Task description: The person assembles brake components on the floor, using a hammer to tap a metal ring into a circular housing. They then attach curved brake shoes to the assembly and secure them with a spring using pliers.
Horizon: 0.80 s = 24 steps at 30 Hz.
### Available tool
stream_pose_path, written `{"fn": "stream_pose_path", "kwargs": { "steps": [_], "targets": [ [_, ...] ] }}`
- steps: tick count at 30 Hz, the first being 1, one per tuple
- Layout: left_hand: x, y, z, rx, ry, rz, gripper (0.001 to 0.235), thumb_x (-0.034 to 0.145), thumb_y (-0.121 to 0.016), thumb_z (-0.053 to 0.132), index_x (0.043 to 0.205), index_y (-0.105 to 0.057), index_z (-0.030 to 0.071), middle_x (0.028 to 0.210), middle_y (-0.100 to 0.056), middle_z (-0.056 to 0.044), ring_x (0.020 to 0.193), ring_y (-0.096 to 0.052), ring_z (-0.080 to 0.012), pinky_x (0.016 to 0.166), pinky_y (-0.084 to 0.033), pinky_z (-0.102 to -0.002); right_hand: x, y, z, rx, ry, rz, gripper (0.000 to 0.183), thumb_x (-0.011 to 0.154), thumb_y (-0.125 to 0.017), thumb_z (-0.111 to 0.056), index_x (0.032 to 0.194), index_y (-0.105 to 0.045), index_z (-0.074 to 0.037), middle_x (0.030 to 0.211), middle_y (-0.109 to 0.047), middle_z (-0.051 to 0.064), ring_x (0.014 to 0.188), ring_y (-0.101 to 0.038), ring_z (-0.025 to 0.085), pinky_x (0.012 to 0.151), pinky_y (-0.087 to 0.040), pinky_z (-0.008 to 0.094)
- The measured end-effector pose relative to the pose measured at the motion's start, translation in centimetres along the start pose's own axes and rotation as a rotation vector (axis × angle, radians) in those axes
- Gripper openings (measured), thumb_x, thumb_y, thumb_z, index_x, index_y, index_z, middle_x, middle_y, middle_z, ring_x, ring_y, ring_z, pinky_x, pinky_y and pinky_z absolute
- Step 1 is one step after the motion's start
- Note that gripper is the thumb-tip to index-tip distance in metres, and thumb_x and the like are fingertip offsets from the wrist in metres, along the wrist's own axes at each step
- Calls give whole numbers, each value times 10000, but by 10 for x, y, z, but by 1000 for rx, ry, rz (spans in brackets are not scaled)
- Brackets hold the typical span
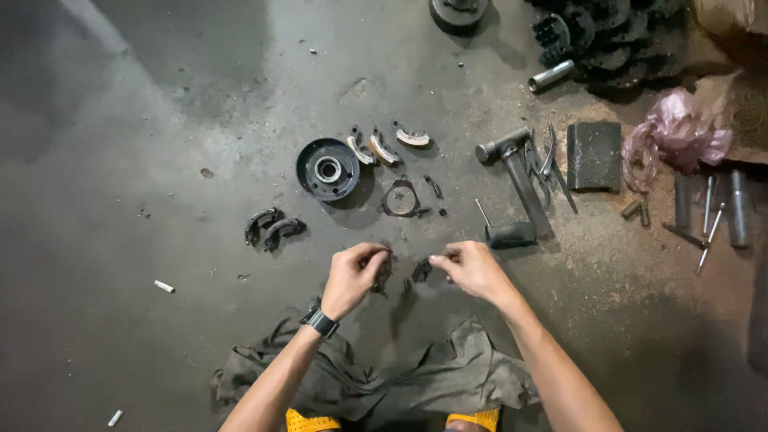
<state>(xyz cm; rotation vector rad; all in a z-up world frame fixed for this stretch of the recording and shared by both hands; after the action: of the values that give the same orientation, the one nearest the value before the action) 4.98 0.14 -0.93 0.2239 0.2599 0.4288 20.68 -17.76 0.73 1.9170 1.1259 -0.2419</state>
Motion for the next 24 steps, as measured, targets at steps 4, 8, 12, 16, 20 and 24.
{"fn": "stream_pose_path", "kwargs": {
  "steps": [4, 8, 12, 16, 20, 24],
  "targets": [
    [1, -15, -28, -674, 550, -119, 363, 1008, -588, 255, 1169, -668, -61, 946, -761, -96, 749, -722, -148, 644, -620, -317, -45, 26, -85, -120, 445, 320, 229, 880, -770, -220, 998, -769, -23, 762, -711, 165, 634, -702, 294, 586, -531, 394],
    [9, -19, -31, -1116, 452, -176, 443, 1087, -639, 257, 1268, -585, -143, 978, -654, -80, 807, -695, -167, 768, -661, -365, -61, 16, -112, -227, 702, 449, 275, 850, -764, -148, 1096, -743, -28, 776, -692, 156, 657, -683, 315, 596, -525, 403],
    [7, 8, -6, -1126, 324, -102, 460, 995, -671, 126, 1409, -571, -47, 1156, -718, -104, 933, -721, -169, 808, -596, -313, -46, 22, -82, -173, 476, 387, 253, 872, -761, -186, 1081, -740, -44, 808, -731, 116, 646, -709, 270, 586, -539, 384],
    [-1, 19, 10, -1262, 269, -117, 510, 944, -632, 114, 1420, -489, 3, 1253, -700, -81, 1140, -722, -203, 950, -629, -397, -6, 1, 18, -392, 159, 262, 300, 900, -776, -217, 1030, -694, 40, 857, -707, 175, 783, -702, 346, 699, -552, 434],
    [1, 9, -4, -1210, 246, -161, 533, 990, -634, 147, 1483, -475, 23, 1268, -696, -144, 1113, -702, -305, 898, -580, -376, -25, 22, -49, -266, 318, 233, 240, 843, -741, -104, 1019, -714, 57, 864, -702, 205, 762, -692, 360, 674, -549, 437],
    [-1, 9, 5, -1226, 169, -149, 543, 1000, -657, 121, 1497, -481, -5, 1312, -659, -129, 1260, -646, -269, 941, -553, -360, -45, 33, -103, 5, 504, 268, 181, 851, -709, -41, 1020, -762, -3, 858, -738, 149, 711, -724, 273, 651, -563, 376]
  ]
}}
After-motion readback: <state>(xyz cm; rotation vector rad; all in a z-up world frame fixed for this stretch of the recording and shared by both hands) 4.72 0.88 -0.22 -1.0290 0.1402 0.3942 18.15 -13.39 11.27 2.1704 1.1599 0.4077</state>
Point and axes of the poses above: each hand's wrist, its own x-axis towards the middle knuckle, its own y-axis out of the back of the hand, z = x × y, the point moved 5 cm from there along x, towards the middle knuckle
